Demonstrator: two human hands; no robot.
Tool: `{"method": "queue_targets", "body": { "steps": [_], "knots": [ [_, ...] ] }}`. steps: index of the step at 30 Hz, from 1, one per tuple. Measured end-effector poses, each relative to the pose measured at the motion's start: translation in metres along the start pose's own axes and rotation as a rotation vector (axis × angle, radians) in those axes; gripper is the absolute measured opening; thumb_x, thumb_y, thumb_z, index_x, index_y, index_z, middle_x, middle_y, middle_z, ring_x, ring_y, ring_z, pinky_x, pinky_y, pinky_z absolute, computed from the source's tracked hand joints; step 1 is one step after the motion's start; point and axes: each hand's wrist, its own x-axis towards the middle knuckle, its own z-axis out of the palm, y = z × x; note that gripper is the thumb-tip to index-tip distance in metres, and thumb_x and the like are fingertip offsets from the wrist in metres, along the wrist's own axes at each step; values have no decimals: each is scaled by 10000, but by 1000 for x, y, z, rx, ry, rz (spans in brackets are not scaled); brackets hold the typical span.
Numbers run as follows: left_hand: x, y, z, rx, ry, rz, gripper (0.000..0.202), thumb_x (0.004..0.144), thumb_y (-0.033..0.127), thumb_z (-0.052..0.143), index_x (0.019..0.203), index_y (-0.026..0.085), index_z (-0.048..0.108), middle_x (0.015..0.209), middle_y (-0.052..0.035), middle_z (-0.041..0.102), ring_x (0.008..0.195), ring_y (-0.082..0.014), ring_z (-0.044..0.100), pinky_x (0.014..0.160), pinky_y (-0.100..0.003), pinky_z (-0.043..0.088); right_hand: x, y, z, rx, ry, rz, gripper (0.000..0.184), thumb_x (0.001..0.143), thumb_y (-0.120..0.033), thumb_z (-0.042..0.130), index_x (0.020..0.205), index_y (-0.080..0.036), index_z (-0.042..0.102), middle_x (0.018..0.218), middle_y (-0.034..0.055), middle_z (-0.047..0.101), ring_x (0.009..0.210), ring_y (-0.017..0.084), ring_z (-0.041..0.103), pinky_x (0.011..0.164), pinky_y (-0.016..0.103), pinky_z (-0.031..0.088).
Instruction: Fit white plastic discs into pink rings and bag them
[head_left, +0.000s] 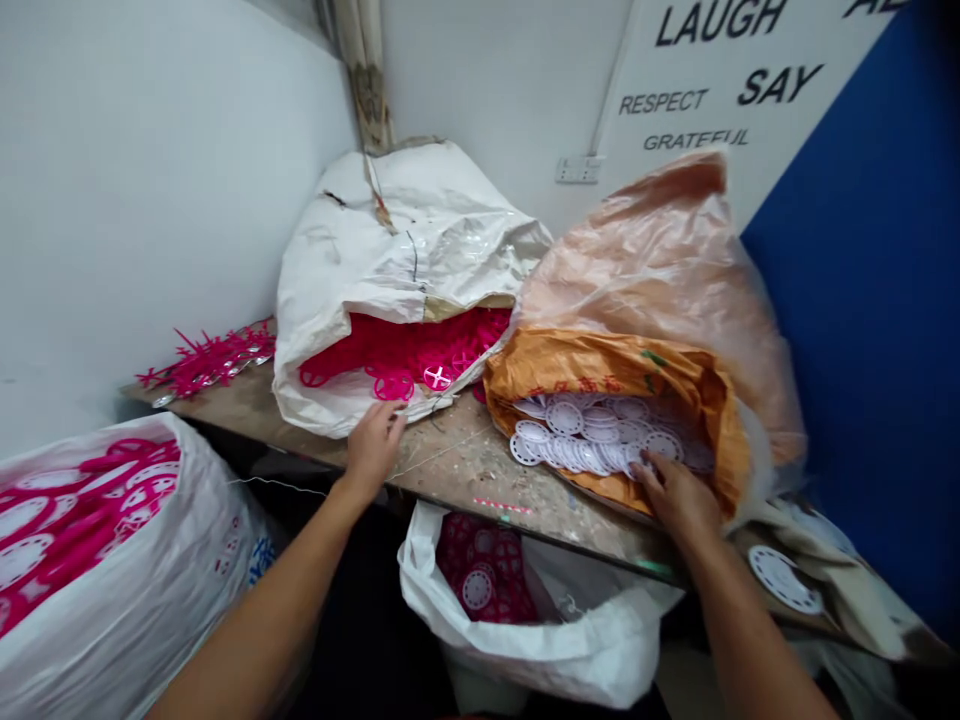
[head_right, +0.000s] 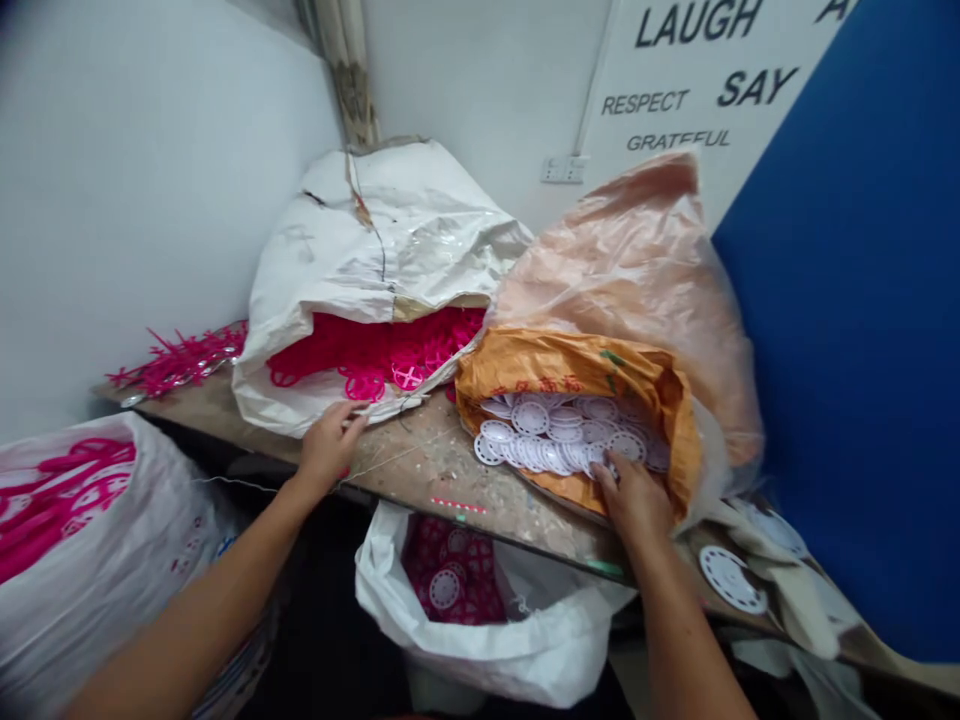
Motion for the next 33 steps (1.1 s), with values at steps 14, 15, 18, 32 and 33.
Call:
{"method": "queue_targets", "body": {
  "steps": [14, 15, 18, 32, 33],
  "knots": [
    [49, -35, 35, -1, 81, -60, 252, 790, 275, 567, 1016, 185, 635, 919, -69, 641, 840, -209, 599, 765, -305, 445, -20, -4, -5, 153, 283, 161, 431, 862, -413, 360, 1018, -151, 666, 801, 101, 696, 658, 218, 604, 581, 293, 392],
    [42, -28, 32, -20, 78, -33, 230, 796, 282, 558, 987, 190, 645, 927, -64, 632, 840, -203, 593, 778, -304, 444, -20, -5, -7, 190, 319, 183, 423, 853, -401, 366, 1012, -143, 662, 804, 105, 690, 664, 218, 598, 589, 297, 392],
    [12, -12, 22, -77, 62, 32, 216, 815, 266, 520, 974, 198, 648, 961, -54, 615, 866, -188, 589, 813, -303, 449, -22, -6, -12, 338, 404, 212, 390, 826, -374, 400, 1012, -132, 641, 833, 109, 673, 717, 221, 591, 636, 315, 411],
    [-100, 75, 40, -995, -337, -449, 604, 678, 262, 673, 1237, 197, 454, 979, -54, 649, 801, -188, 661, 689, -316, 544, -110, -144, -43, 1462, -254, 90, 246, 741, -367, 651, 913, -201, 594, 832, 17, 638, 689, 143, 580, 583, 248, 474],
    [-104, 84, 41, -1056, -390, -480, 619, 669, 259, 685, 1242, 195, 458, 1020, -64, 649, 829, -188, 660, 699, -302, 545, -113, -148, -43, 1467, -272, 61, 250, 762, -358, 635, 957, -208, 592, 883, 28, 647, 737, 155, 591, 598, 253, 482]
  ]
}}
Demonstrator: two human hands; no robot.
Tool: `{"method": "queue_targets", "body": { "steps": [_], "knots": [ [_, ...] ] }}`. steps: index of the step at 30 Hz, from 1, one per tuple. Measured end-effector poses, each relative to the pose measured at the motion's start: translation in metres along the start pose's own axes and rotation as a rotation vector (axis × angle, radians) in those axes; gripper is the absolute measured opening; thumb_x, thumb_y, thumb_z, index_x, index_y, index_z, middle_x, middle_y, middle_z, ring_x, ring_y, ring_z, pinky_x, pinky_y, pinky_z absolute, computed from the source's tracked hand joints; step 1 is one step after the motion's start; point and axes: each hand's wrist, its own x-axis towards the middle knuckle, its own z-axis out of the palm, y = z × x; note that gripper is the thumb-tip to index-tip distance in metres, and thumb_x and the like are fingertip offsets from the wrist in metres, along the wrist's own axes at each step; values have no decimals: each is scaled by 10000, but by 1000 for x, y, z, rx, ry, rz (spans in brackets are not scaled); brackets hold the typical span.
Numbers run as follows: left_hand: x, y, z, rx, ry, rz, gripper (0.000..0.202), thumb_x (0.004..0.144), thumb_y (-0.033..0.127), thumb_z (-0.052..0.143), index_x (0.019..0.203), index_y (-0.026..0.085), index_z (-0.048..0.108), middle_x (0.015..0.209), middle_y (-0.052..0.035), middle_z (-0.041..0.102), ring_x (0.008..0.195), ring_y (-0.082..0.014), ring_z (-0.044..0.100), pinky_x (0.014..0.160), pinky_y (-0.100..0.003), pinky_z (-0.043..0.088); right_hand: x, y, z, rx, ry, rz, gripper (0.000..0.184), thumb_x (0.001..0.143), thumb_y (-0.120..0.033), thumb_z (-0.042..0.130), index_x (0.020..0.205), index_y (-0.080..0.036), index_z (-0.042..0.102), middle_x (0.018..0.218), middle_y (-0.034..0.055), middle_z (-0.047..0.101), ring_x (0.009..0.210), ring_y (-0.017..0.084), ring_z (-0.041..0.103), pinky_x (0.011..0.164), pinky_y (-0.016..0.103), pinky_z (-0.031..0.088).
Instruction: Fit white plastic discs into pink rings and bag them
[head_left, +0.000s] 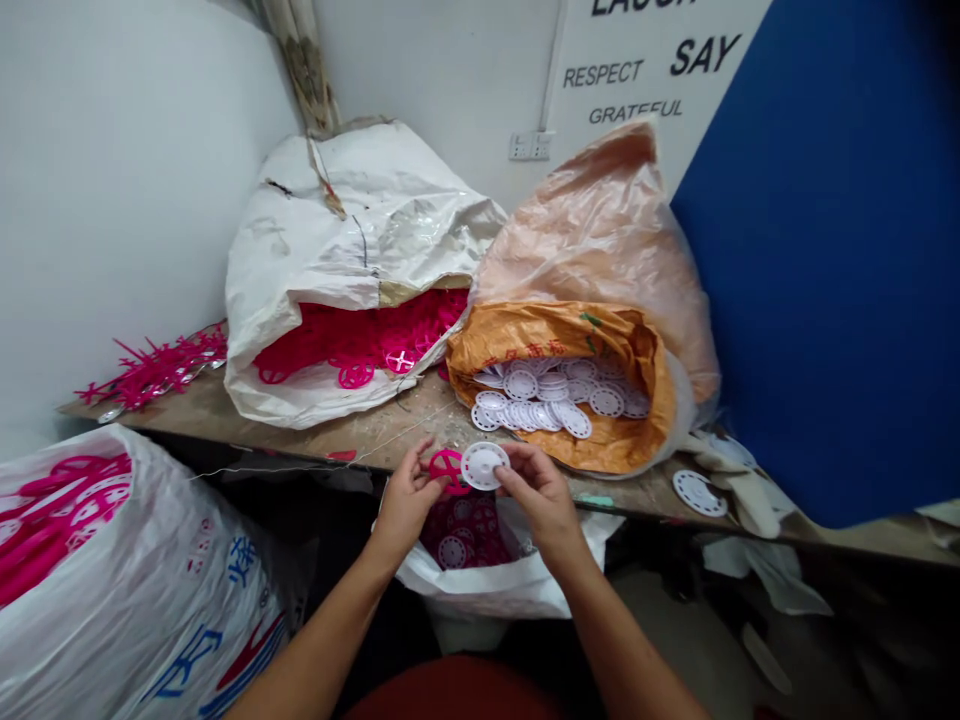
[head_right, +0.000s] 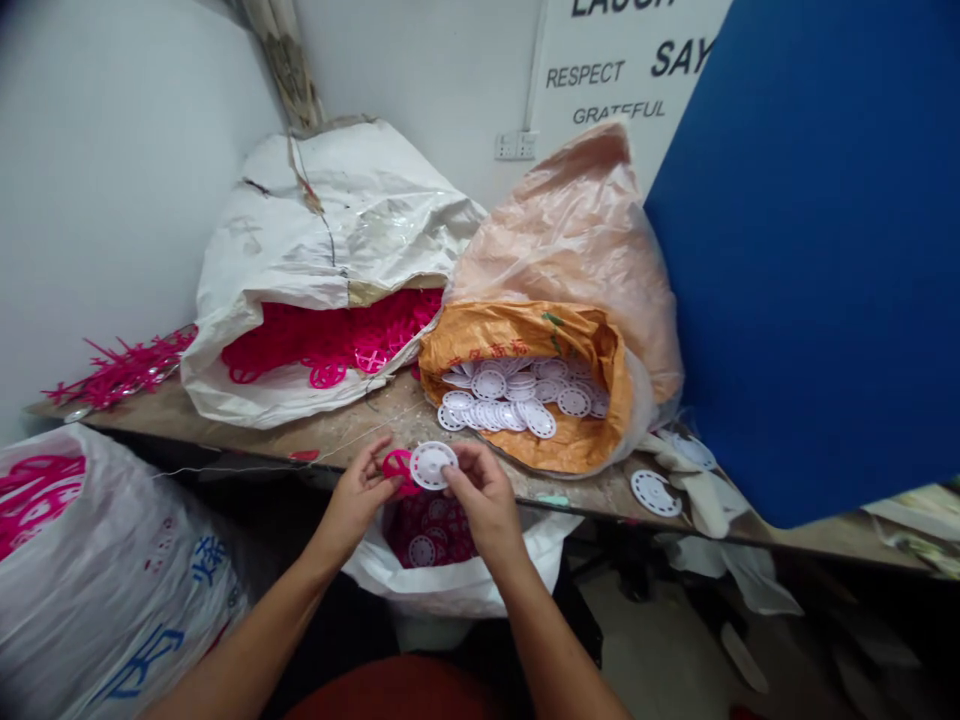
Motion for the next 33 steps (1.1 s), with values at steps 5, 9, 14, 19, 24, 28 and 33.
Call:
{"method": "queue_targets", "body": {
  "steps": [5, 9, 14, 19, 24, 28, 33],
  "knots": [
    [-18, 2, 29, -90, -107, -100, 553, 693, 327, 702, 1195, 162, 536, 1112, -94, 641, 987, -221, 618, 736, -275, 555, -7, 9, -4, -310, -11, -182, 229, 808, -300, 594, 1018, -230, 655, 921, 52, 635, 800, 182, 595, 719, 317, 493],
    [-23, -3, 33, -54, -115, -60, 480, 800, 428, 584, 1208, 178, 545, 1168, -85, 612, 1019, -232, 600, 746, -321, 576, -10, 10, -9, -459, -5, -297, 240, 831, -289, 566, 1037, -269, 687, 1001, 67, 628, 920, 212, 591, 827, 359, 471],
    [-24, -5, 27, 80, -178, 33, 402, 837, 408, 534, 1175, 194, 581, 1177, -70, 600, 1004, -238, 605, 736, -339, 586, -7, 5, -12, -399, -151, -152, 232, 865, -303, 514, 1010, -232, 680, 926, 54, 665, 801, 186, 610, 742, 326, 482],
    [-24, 2, 25, 101, -234, 18, 350, 815, 378, 564, 1107, 194, 622, 1098, -68, 635, 970, -238, 615, 726, -328, 581, -5, 1, -21, -231, -286, -10, 226, 846, -342, 540, 1002, -214, 643, 857, 15, 641, 615, 129, 571, 612, 274, 466],
    [-26, 2, 28, 15, -245, -88, 410, 788, 427, 586, 1123, 191, 600, 1101, -82, 638, 941, -244, 625, 649, -309, 584, -7, 9, -16, -160, -255, 38, 220, 828, -375, 561, 949, -203, 626, 790, -1, 620, 581, 114, 532, 544, 240, 429],
    [-25, -1, 31, -27, -149, -101, 468, 755, 463, 613, 1121, 174, 575, 1108, -94, 634, 921, -236, 632, 624, -294, 579, -6, 16, -6, -185, -113, -7, 196, 826, -365, 553, 901, -201, 629, 726, -4, 598, 597, 125, 523, 533, 237, 415],
    [-25, -4, 30, -68, -186, -196, 587, 688, 417, 700, 1182, 177, 493, 961, -74, 684, 802, -198, 681, 663, -281, 563, -1, 9, -13, -51, -169, 93, 228, 809, -353, 564, 978, -202, 577, 776, -4, 600, 568, 112, 534, 550, 249, 447]
  ]
}}
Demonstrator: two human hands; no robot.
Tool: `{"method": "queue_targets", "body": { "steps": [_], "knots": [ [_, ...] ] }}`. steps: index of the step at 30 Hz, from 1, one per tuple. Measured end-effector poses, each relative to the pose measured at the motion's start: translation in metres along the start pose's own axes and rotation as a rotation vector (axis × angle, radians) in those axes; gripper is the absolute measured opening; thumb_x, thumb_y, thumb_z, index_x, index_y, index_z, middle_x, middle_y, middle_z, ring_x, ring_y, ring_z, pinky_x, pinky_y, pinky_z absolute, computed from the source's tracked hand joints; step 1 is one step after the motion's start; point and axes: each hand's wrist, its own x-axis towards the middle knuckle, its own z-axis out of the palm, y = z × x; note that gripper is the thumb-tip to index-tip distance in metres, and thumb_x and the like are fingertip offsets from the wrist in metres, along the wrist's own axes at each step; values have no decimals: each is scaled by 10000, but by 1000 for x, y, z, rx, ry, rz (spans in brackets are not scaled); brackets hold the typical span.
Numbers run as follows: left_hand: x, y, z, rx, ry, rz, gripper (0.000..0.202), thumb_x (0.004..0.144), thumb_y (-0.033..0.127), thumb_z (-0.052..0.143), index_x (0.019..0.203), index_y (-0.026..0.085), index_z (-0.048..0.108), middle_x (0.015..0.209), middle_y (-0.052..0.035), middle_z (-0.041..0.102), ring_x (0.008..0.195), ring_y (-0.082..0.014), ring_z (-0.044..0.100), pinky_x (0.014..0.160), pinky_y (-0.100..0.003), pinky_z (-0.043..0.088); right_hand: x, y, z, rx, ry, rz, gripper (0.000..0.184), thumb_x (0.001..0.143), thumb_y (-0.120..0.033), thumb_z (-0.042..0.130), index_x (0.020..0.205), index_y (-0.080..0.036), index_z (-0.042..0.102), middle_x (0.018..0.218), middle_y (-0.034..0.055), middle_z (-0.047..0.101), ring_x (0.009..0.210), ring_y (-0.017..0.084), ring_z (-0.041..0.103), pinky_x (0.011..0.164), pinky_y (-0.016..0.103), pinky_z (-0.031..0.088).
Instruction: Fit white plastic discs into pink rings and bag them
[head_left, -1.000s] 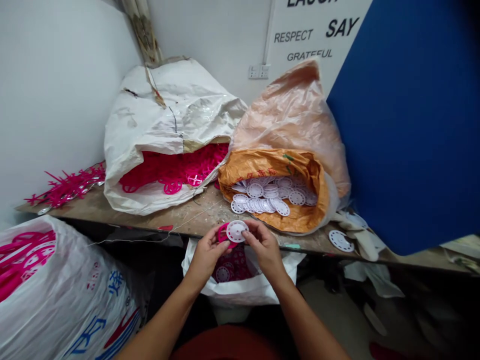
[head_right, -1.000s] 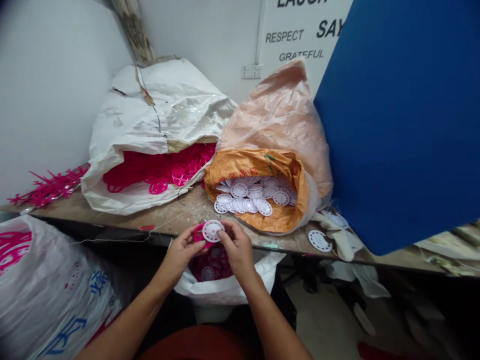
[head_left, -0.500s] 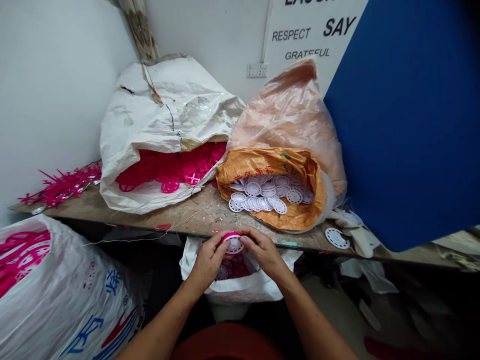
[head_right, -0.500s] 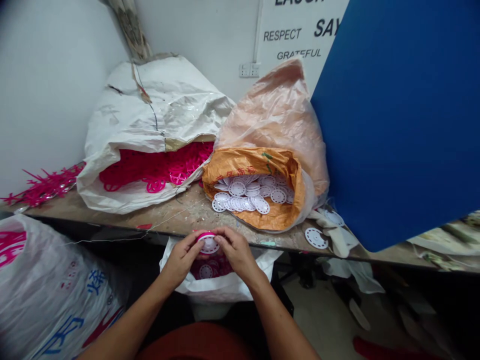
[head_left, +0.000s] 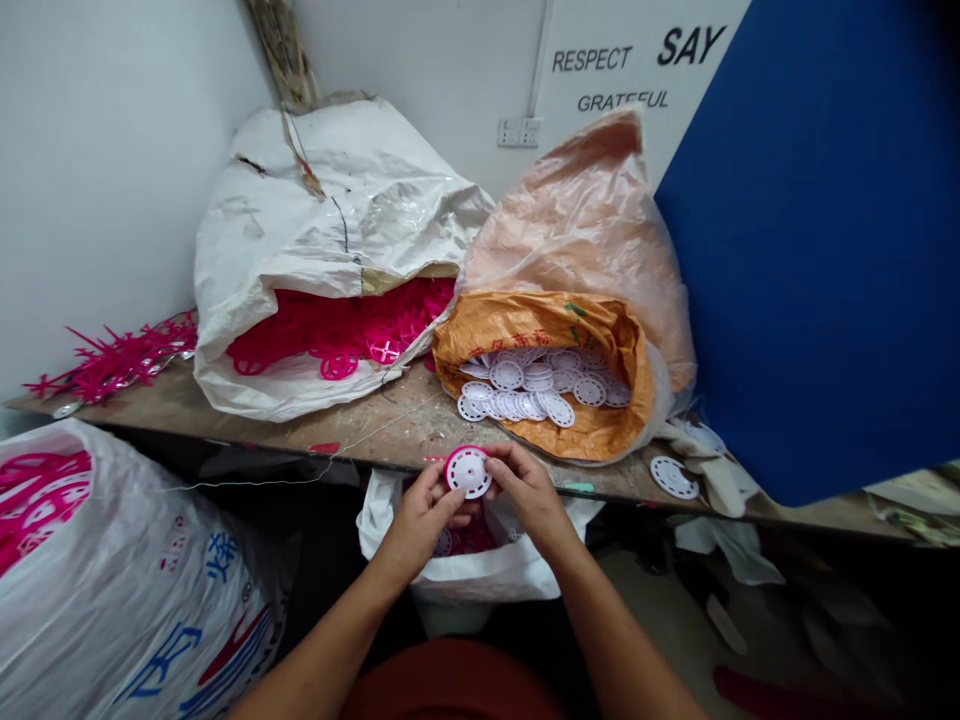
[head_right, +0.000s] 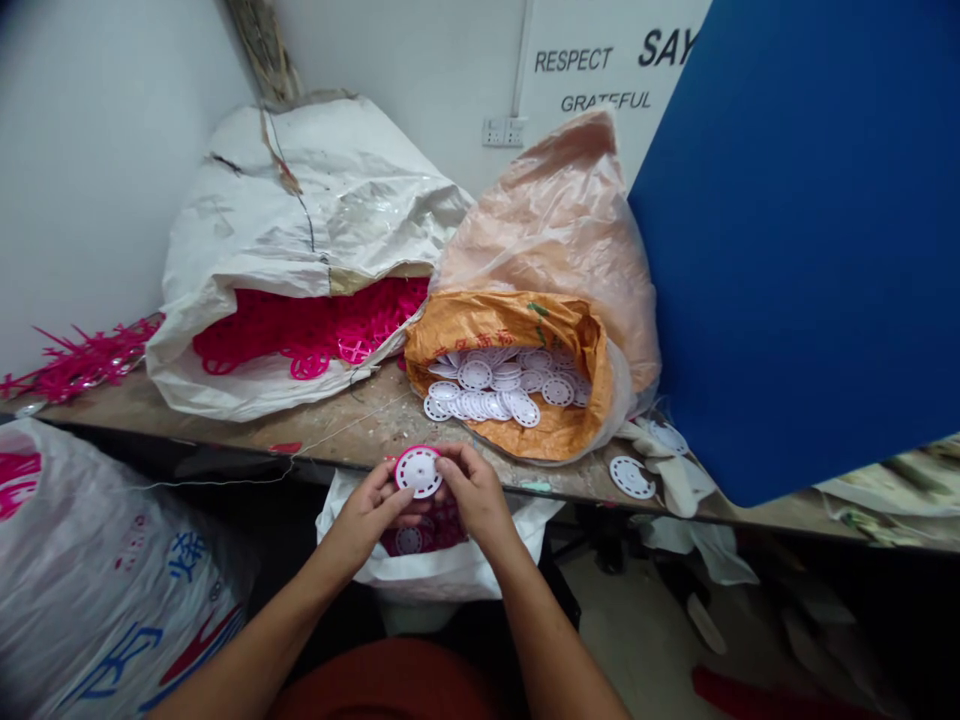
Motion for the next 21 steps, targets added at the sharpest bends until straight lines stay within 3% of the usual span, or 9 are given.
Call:
{"method": "queue_targets", "body": {
  "steps": [3, 8, 11, 13, 15, 18, 21],
  "knots": [
    [0, -3, -2, 45, 20, 40, 517, 699, 397, 687, 1127, 165, 512, 917, -67, 692, 763, -189, 685, 652, -272, 559, -5, 2, -1, -12, -97, 4, 309, 775, -297, 612, 1064, -226, 530, 882, 14, 626, 743, 152, 597, 632, 262, 480],
    [0, -10, -6, 137, 80, 56, 478, 708, 389, 657, 1109, 163, 531, 830, -49, 697, 657, -170, 672, 617, -270, 543, -15, 17, 12, -125, -18, -34, 265, 799, -267, 589, 1052, -231, 519, 882, 14, 652, 771, 156, 611, 660, 263, 476],
    [-2, -12, -17, 193, 27, 15, 491, 708, 410, 650, 1127, 178, 540, 853, -59, 699, 659, -181, 674, 578, -263, 524, -8, 12, 5, -273, -63, -71, 309, 785, -288, 614, 1084, -234, 561, 884, 10, 670, 788, 165, 621, 704, 282, 481],
    [-4, -8, -27, 317, -29, 28, 466, 730, 406, 631, 1142, 201, 563, 865, -60, 703, 622, -173, 659, 536, -249, 497, 2, 0, -13, -409, -19, -123, 261, 797, -332, 591, 1036, -227, 611, 896, 23, 676, 813, 179, 622, 738, 306, 482],
    [-5, 3, -40, 504, 6, 114, 434, 730, 386, 639, 1136, 235, 604, 884, -52, 711, 558, -155, 620, 523, -248, 471, 15, -11, -41, -569, 162, -169, 252, 828, -394, 516, 937, -208, 647, 899, 53, 678, 829, 204, 621, 758, 340, 481],
    [6, 29, -67, 769, 206, 326, 359, 731, 332, 642, 1083, 267, 652, 941, -37, 715, 603, -166, 612, 627, -272, 477, 41, -6, -90, -860, 469, -138, 408, 792, -501, 487, 992, -187, 654, 1013, 113, 665, 895, 265, 618, 791, 407, 476],
    [37, 60, -112, 962, 471, 505, 252, 804, 273, 537, 1023, 232, 656, 978, -45, 692, 783, -192, 631, 758, -294, 471, 62, 20, -124, -1090, 431, -115, 531, 747, -546, 495, 1103, -179, 640, 1137, 134, 631, 1012, 308, 597, 842, 435, 467]
  ]
}}
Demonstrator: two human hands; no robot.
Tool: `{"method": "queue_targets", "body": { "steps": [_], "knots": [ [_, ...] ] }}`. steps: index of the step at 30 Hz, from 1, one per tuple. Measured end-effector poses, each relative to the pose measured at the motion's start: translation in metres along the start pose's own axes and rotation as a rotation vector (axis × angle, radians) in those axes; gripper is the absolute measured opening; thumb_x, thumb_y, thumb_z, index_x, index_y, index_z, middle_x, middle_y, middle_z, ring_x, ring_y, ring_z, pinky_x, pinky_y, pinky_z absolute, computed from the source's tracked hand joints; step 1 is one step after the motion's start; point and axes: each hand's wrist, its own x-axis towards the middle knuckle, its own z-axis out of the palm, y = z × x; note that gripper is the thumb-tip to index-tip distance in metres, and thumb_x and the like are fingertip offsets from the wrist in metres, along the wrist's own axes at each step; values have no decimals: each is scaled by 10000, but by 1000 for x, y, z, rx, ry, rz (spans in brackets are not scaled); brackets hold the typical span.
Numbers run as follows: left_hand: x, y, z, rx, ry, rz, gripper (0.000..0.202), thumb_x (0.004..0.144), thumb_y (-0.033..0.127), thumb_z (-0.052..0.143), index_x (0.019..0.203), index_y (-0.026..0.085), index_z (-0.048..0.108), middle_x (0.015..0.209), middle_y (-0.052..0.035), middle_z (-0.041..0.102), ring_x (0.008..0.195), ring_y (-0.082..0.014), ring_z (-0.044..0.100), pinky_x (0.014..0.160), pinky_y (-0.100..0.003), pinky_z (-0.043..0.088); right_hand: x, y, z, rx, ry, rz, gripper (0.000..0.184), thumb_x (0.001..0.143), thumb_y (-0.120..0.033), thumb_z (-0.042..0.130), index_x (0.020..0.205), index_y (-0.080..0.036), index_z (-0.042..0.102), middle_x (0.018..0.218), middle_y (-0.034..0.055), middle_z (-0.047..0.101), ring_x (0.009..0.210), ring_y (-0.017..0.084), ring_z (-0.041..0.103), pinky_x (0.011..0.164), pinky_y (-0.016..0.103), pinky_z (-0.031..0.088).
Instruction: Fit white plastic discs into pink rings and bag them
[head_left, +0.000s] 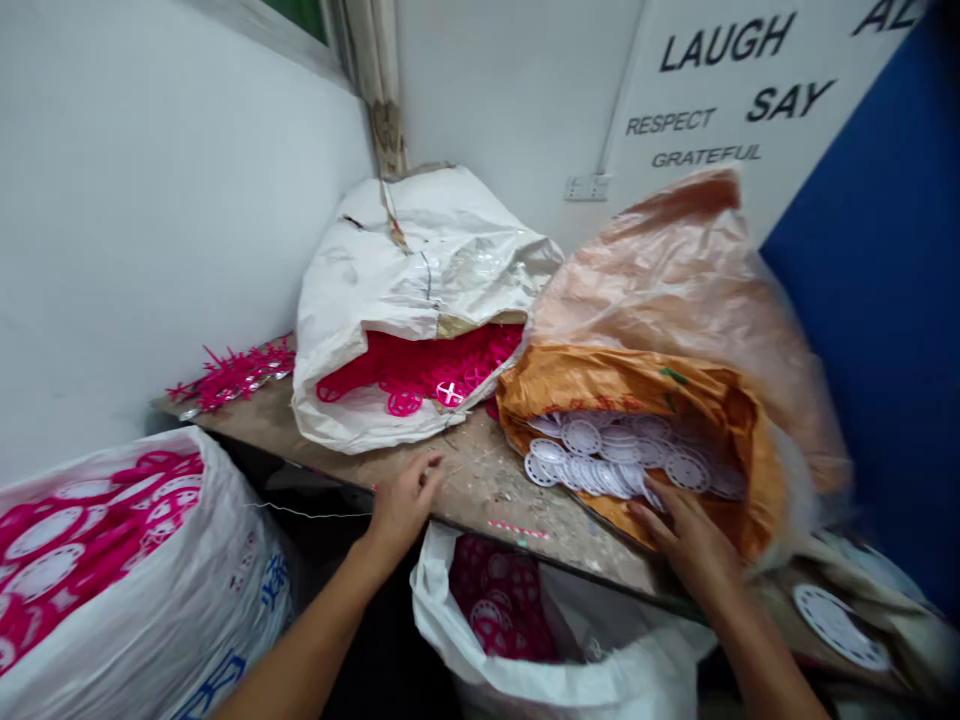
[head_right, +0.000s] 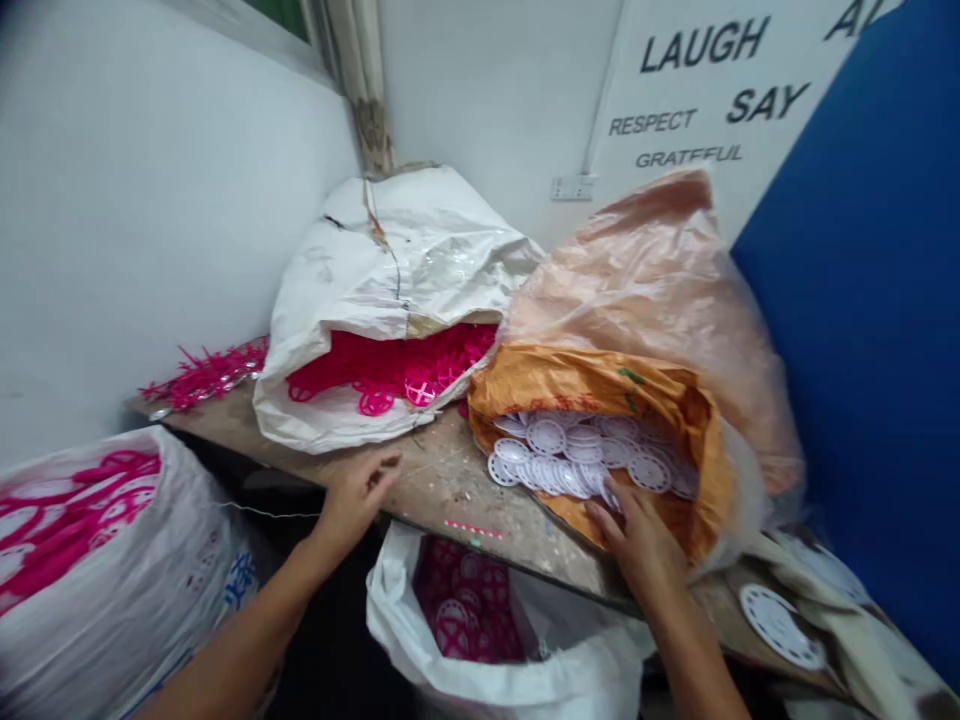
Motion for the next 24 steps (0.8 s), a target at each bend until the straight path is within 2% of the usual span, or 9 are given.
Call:
{"method": "queue_targets", "body": {
  "steps": [2, 6, 11, 15, 17, 19, 22, 23, 24],
  "knots": [
    [37, -26, -14, 106, 145, -4, 234, 826, 235, 485, 999, 199, 639, 982, -64, 663, 872, -202, 612, 808, -311, 459, 1, 15, 9, -38, -3, -18, 541, 780, -549, 442, 1154, -202, 622, 1189, 114, 620, 1040, 301, 597, 830, 421, 480],
    [98, -70, -23, 156, 251, -76, 185, 798, 171, 492, 926, 163, 625, 960, -97, 609, 940, -231, 569, 858, -358, 435, -5, 18, 11, -28, 36, 50, 525, 800, -581, 406, 1138, -252, 635, 1135, 81, 663, 990, 306, 629, 758, 404, 503],
    [118, -89, -8, 124, 189, -76, 100, 675, 126, 638, 755, 186, 626, 902, -62, 590, 929, -223, 547, 896, -346, 408, -7, 4, 0, -16, 36, 245, 496, 783, -611, 422, 1065, -256, 623, 811, 68, 703, 724, 291, 660, 585, 363, 480],
    [114, -83, -6, 26, 194, -94, 94, 673, 98, 609, 671, 189, 585, 874, -59, 581, 956, -228, 525, 931, -365, 382, -8, 0, -7, -4, 209, 115, 478, 808, -585, 388, 956, -204, 634, 883, 96, 660, 770, 260, 623, 679, 372, 467],
    [106, -72, -9, -58, 218, -98, 70, 696, 128, 587, 666, 187, 564, 897, -66, 573, 1001, -237, 511, 944, -377, 377, -10, -4, -9, 29, 347, 33, 493, 808, -580, 390, 921, -173, 645, 927, 113, 633, 822, 258, 594, 757, 395, 452],
    [87, -54, -8, -158, 228, -106, 43, 738, 198, 563, 699, 182, 558, 900, -64, 570, 997, -235, 520, 919, -375, 404, -17, -15, -8, 164, 412, 44, 469, 794, -565, 438, 914, -159, 641, 905, 108, 622, 825, 252, 579, 769, 402, 450],
    [36, -12, 10, -343, 116, -147, 178, 795, 342, 540, 770, 168, 567, 773, -29, 582, 794, -192, 591, 761, -335, 491, -37, -52, 0, 598, 302, 147, 396, 787, -494, 534, 1009, -171, 589, 874, 65, 601, 759, 201, 576, 671, 340, 479],
    [16, 5, 20, -453, 13, -174, 220, 805, 381, 545, 815, 164, 575, 771, -25, 602, 745, -171, 609, 720, -312, 509, -45, -67, 3, 749, 230, 168, 387, 794, -467, 549, 1058, -184, 563, 877, 51, 591, 738, 182, 573, 633, 311, 483],
    [-4, 21, 29, -759, -134, -292, 232, 775, 370, 608, 861, 157, 580, 833, -41, 628, 770, -168, 624, 741, -311, 515, -53, -83, 7, 853, 141, 169, 377, 796, -439, 568, 1084, -197, 550, 864, 36, 589, 706, 165, 565, 602, 288, 481]
  ]
}}
